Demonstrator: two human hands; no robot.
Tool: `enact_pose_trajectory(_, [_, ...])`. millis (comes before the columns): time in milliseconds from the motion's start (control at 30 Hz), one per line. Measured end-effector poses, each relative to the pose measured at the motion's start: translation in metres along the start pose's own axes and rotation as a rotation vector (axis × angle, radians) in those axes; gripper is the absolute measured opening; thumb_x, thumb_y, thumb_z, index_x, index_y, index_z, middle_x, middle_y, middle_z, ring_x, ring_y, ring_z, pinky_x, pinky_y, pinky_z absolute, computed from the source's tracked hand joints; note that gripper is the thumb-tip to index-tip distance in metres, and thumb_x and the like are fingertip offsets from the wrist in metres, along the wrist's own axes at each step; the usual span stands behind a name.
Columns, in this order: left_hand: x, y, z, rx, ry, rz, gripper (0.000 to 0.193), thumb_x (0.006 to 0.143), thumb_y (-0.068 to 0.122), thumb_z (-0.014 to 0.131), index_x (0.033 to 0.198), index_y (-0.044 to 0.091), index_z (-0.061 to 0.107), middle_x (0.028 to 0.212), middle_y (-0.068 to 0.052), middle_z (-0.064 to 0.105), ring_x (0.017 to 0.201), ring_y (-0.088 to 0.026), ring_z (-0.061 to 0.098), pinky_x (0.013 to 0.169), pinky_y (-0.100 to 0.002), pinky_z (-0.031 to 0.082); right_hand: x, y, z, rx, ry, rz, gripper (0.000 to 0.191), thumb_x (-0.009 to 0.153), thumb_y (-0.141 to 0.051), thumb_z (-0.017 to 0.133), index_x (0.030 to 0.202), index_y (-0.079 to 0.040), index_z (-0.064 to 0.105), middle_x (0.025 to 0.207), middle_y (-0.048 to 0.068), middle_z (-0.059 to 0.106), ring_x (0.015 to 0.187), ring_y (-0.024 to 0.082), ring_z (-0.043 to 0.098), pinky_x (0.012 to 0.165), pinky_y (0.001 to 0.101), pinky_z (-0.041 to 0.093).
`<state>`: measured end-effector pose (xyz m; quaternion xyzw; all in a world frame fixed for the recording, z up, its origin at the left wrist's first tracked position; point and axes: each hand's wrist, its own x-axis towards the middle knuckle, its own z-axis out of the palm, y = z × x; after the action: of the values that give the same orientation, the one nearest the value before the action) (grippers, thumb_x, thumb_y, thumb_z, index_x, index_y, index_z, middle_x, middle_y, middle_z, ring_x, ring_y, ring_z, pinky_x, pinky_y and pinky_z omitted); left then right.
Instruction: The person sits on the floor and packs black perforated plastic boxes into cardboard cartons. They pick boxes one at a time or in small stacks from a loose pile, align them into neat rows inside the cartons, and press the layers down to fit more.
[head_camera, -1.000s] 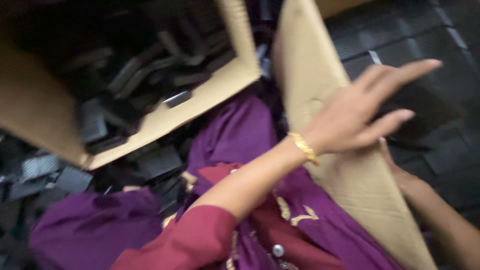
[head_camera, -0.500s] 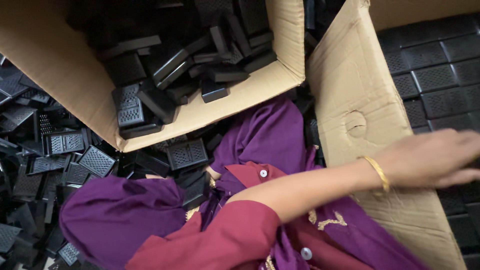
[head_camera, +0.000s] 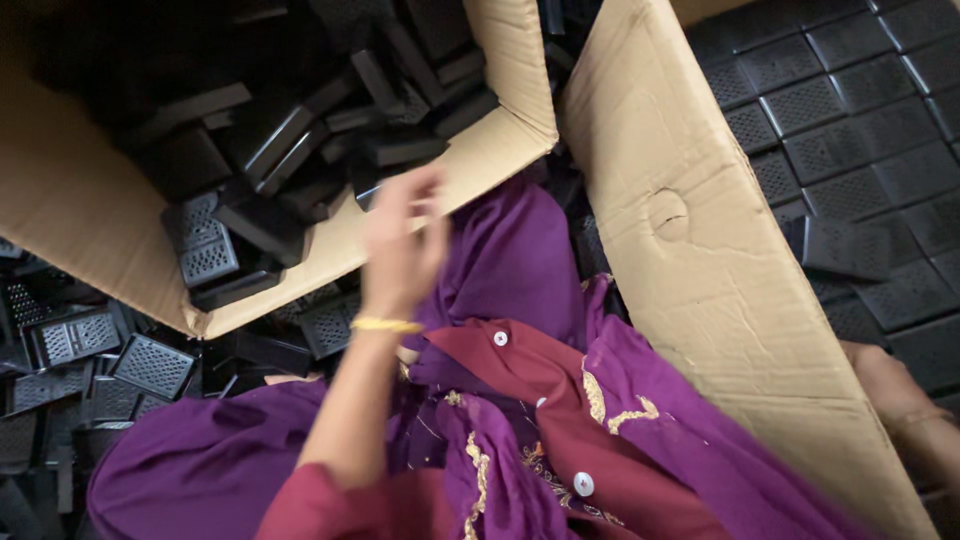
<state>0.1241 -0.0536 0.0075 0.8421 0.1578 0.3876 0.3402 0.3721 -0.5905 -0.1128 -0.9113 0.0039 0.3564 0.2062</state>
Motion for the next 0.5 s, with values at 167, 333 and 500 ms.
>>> enact_pose_trajectory(167, [-0.028,-0.058,-0.079,0.466,0.088,0.066,0.030,0.093,-0.005,0.064,0.122,0.005,0.066,0.119,-0.012,0.066,0.112,-0.032,0.063,0.103,-0.043,0.050,0.000,0.014,0.012,-0.411,0.240,-0.231,0.039,0.091,-0.034,0.067,0.121,-0.011,0.075,0.105,0.026,0.076,0.102,0.043,0.074,0.086,0.0490,0.059])
enact_pose_trajectory(333, [-0.055,-0.120,-0.123,0.899,0.073,-0.295,0.064,0.088,0.025,0.077,0.145,0.013,0.049,0.155,-0.024,0.037,0.147,-0.050,0.028,0.110,-0.075,0.023,-0.003,0.009,0.030,-0.465,0.350,-0.506,0.029,0.085,-0.031,0.063,0.106,-0.012,0.070,0.099,0.020,0.069,0.093,0.044,0.068,0.075,0.0516,0.056])
enact_pose_trajectory(500, [-0.055,-0.146,-0.130,0.854,-0.039,-0.606,0.106,0.097,0.047,0.081,0.166,-0.001,0.018,0.161,-0.037,0.023,0.152,-0.061,0.018,0.105,-0.088,0.020,-0.017,-0.022,0.040,-0.320,0.407,-0.756,0.014,0.089,-0.021,0.061,0.095,-0.009,0.068,0.091,0.016,0.062,0.088,0.037,0.065,0.075,0.0463,0.054])
